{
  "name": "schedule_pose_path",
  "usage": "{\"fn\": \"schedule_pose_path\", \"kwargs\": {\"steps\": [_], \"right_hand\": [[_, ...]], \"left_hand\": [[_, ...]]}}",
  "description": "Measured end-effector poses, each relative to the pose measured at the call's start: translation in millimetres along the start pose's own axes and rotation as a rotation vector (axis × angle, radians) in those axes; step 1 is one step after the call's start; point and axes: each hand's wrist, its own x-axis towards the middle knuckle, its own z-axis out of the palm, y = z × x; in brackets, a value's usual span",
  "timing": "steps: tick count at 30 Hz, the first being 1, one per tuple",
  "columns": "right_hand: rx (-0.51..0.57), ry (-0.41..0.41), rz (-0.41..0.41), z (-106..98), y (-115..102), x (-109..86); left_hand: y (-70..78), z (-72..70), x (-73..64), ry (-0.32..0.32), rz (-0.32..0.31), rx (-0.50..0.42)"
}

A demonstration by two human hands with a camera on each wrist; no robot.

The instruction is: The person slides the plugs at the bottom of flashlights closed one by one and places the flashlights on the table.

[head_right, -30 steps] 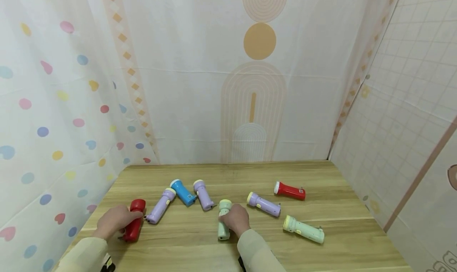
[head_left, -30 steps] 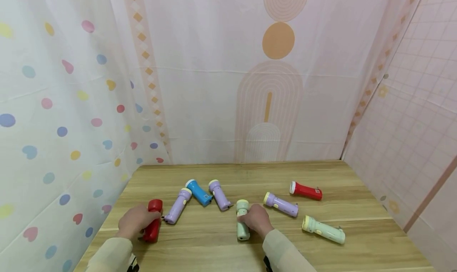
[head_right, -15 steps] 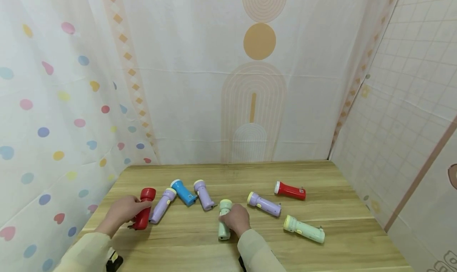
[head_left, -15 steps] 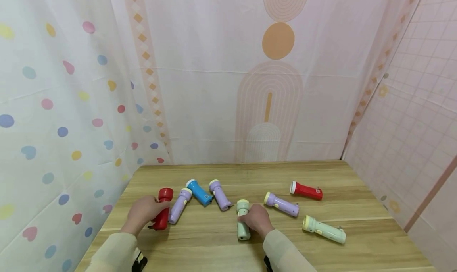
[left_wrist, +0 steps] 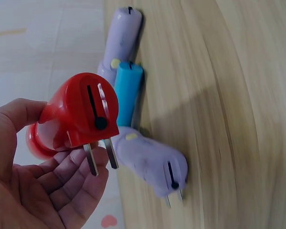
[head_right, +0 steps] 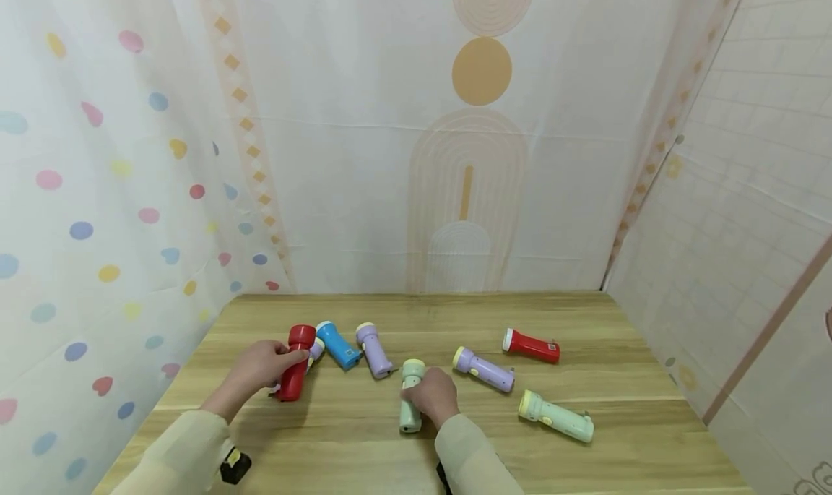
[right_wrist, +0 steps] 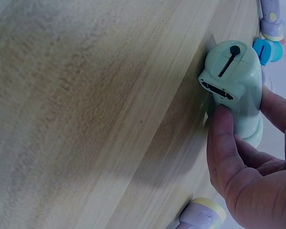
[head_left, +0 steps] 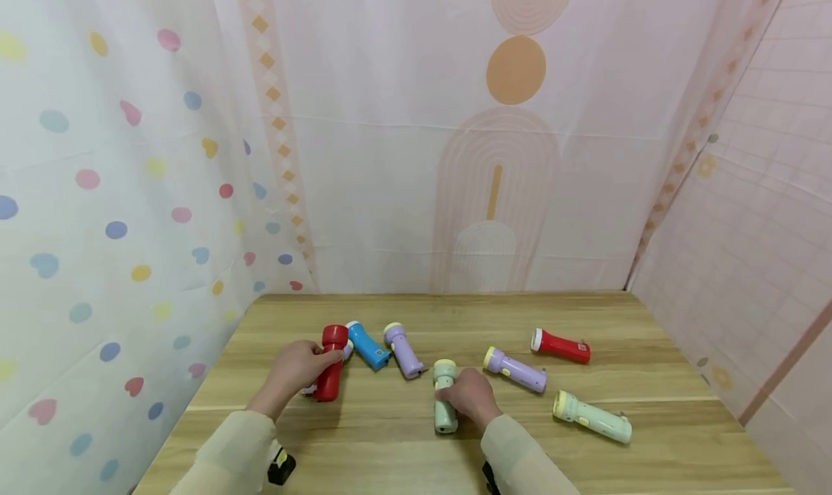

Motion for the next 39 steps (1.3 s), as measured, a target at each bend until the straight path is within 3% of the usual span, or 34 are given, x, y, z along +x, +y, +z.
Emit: {"fn": "schedule_pose_path", "kwargs": {"steps": [8, 19, 26, 33, 39], "right_hand": [[0.010, -0.007, -0.007, 1, 2, 0.5], [0.014, -0.006, -0.011, 1, 3, 0.9], [0.020, -0.009, -0.003, 1, 2, 1.0], [0.016, -0.015, 0.003, 1, 2, 0.7], [0.023, -0.018, 0.010, 0, 2, -0.5]], "left_hand": [[9.4, 7.1, 3.9, -0.020, -0.039, -0.122], [14.6, 11.5, 4.7, 0.013, -0.043, -0.222], [15.4, 13.5, 4.7, -0.023, -0.067, -0.276], [16.4, 16.7, 4.5, -0.076, -0.096, -0.406], [19.2, 20.2, 3.9, -0.087, -0.092, -0.387]]}}
